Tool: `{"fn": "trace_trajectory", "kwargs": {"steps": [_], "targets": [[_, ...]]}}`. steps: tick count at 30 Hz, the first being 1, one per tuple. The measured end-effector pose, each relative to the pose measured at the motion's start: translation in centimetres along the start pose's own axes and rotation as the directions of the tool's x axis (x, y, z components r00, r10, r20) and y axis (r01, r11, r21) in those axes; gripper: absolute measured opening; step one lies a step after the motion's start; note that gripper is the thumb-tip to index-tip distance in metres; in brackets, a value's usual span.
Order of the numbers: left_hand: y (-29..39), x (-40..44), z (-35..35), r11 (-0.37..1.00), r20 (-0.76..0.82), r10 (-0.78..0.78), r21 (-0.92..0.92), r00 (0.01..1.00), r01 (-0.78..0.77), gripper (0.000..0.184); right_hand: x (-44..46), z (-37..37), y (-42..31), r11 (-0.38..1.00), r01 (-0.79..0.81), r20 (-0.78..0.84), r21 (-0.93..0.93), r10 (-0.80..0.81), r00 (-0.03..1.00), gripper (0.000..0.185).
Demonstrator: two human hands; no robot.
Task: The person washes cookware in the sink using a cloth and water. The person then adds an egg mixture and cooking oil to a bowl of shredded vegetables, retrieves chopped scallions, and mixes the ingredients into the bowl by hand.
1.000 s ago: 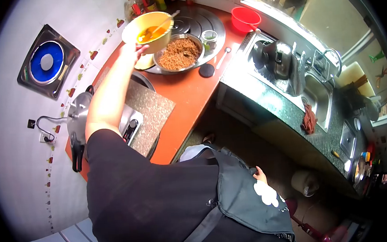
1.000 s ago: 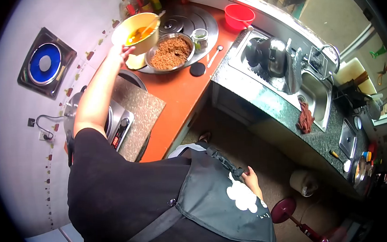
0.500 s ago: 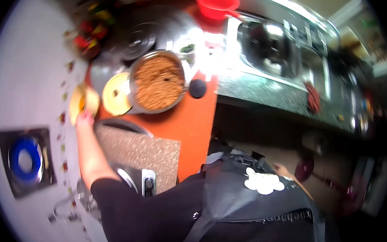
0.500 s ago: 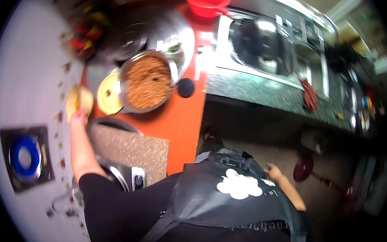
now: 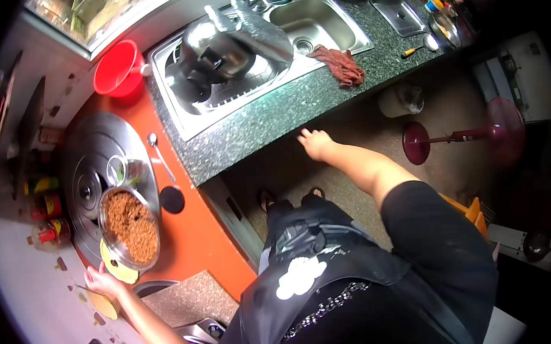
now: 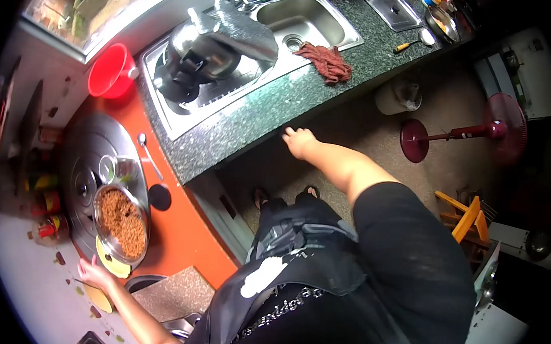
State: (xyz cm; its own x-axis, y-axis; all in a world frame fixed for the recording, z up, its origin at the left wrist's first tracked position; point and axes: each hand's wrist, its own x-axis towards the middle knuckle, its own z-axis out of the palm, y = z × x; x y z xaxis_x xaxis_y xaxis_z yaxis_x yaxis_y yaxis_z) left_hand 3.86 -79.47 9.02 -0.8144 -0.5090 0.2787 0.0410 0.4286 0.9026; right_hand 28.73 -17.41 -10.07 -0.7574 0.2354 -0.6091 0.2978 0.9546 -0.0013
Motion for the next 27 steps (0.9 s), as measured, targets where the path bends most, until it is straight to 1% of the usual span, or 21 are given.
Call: {"fn": "trace_trajectory", "kwargs": {"steps": [1,2,3,4,5,7,8,9,11,13,15,16,17,19,21,22,23,24,25,26,27], "targets": [[3.7,-4.7,3.5,0.987,0.078,0.159,0.006,0.984,-0.16,0.035,2.5,0.3,0.4,0.994,-0.033,0.078,-0.1,0.041,0.996,0.042],[6.2,-9.0,6.4,0.957,0.242,0.289,-0.054,0.926,-0.284,0.033,4.7,1.1,1.2,0.96,-0.055,0.092,-0.275,0.083,0.992,0.041],[8.5,-13.4,9.0,0.911,0.394,0.41,-0.13,0.823,-0.392,0.031,6.2,2.1,1.9,0.896,-0.072,0.1,-0.438,0.129,0.987,0.041],[9.2,-17.9,11.4,0.869,0.521,0.49,-0.225,0.699,-0.441,0.028,6.9,3.0,2.3,0.911,-0.147,-0.022,-0.384,0.151,0.988,0.039],[10.0,-22.4,13.9,0.828,0.629,0.551,-0.332,0.548,-0.452,0.025,7.6,4.4,2.7,0.905,-0.026,0.09,-0.424,0.07,0.993,0.039],[10.9,-30.4,17.9,0.64,0.774,0.614,-0.375,0.153,-0.671,0.021,3.9,4.4,2.0,0.932,-0.072,-0.071,-0.356,0.05,0.996,0.037],[11.4,-34.5,19.9,0.526,0.795,0.604,-0.45,-0.055,-0.721,0.021,1.6,5.8,1.9,0.93,-0.142,-0.219,-0.34,0.068,0.973,0.038],[10.2,-38.3,22.2,0.561,0.801,0.581,-0.522,-0.143,-0.643,0.019,-0.8,7.2,2.1,0.923,-0.216,-0.365,-0.317,0.092,0.927,0.038],[7.5,-44.3,25.9,0.624,0.837,0.49,-0.532,-0.245,-0.572,0.019,-5.8,10.4,4.0,0.96,-0.157,-0.444,-0.234,0.039,0.895,0.038],[5.4,-49.0,30.3,0.606,0.869,0.367,-0.494,-0.331,-0.623,0.018,-10.4,14.3,6.9,0.988,-0.073,-0.516,-0.138,-0.009,0.857,0.037],[3.2,-52.7,34.9,0.586,0.907,0.233,-0.418,-0.349,-0.694,0.016,-15.4,16.8,10.7,0.998,-0.002,-0.565,-0.062,-0.033,0.824,0.037],[1.7,-54.1,37.4,0.578,0.918,0.163,-0.385,-0.361,-0.72,0.019,-17.6,17.9,12.6,0.994,0.025,-0.537,0.102,0.034,0.843,0.036],[1.6,-55.3,39.7,0.616,0.932,0.009,-0.29,-0.361,-0.732,0.023,-19.6,18.7,14.4,0.964,0.046,-0.502,0.262,0.095,0.86,0.036],[-1.6,-57.5,45.2,0.601,0.923,-0.144,-0.206,-0.358,-0.772,0.037,-23.3,19.4,18.4,0.981,0.0,-0.627,0.192,0.123,0.77,0.03],[-9.5,-60.4,51.2,0.353,0.913,0.241,-0.398,-0.329,-0.847,0.051,-24.4,20.8,20.3,0.934,-0.129,-0.619,0.332,0.319,0.717,0.023],[-3.4,-63.0,53.0,0.396,0.951,-0.099,-0.231,-0.292,-0.889,0.058,-24.5,21.2,20.9,0.908,-0.169,-0.629,0.382,0.39,0.673,0.022],[-6.3,-64.3,57.4,0.122,0.917,0.136,-0.391,-0.374,-0.912,0.057,-24.4,21.6,21.5,0.879,-0.208,-0.635,0.429,0.458,0.622,0.021],[-11.0,-64.9,62.8,-0.181,0.806,0.334,-0.454,-0.488,-0.873,0.056,-23.9,22.1,22.1,0.847,-0.244,-0.639,0.472,0.52,0.567,0.02],[-14.1,-66.2,66.8,-0.47,0.638,0.463,-0.412,-0.615,-0.781,0.056,-23.2,23.0,22.5,0.826,-0.239,-0.65,0.51,0.552,0.521,0.019],[-9.3,-68.4,67.7,-0.228,0.809,0.268,-0.474,-0.523,-0.851,0.054,-22.5,24.0,23.0,0.808,-0.231,-0.66,0.542,0.579,0.479,0.018],[-7.4,-70.5,69.1,-0.017,0.843,0.263,-0.483,-0.47,-0.876,0.052,-21.9,24.7,23.6,0.791,-0.222,-0.667,0.57,0.604,0.437,0.018]]}}
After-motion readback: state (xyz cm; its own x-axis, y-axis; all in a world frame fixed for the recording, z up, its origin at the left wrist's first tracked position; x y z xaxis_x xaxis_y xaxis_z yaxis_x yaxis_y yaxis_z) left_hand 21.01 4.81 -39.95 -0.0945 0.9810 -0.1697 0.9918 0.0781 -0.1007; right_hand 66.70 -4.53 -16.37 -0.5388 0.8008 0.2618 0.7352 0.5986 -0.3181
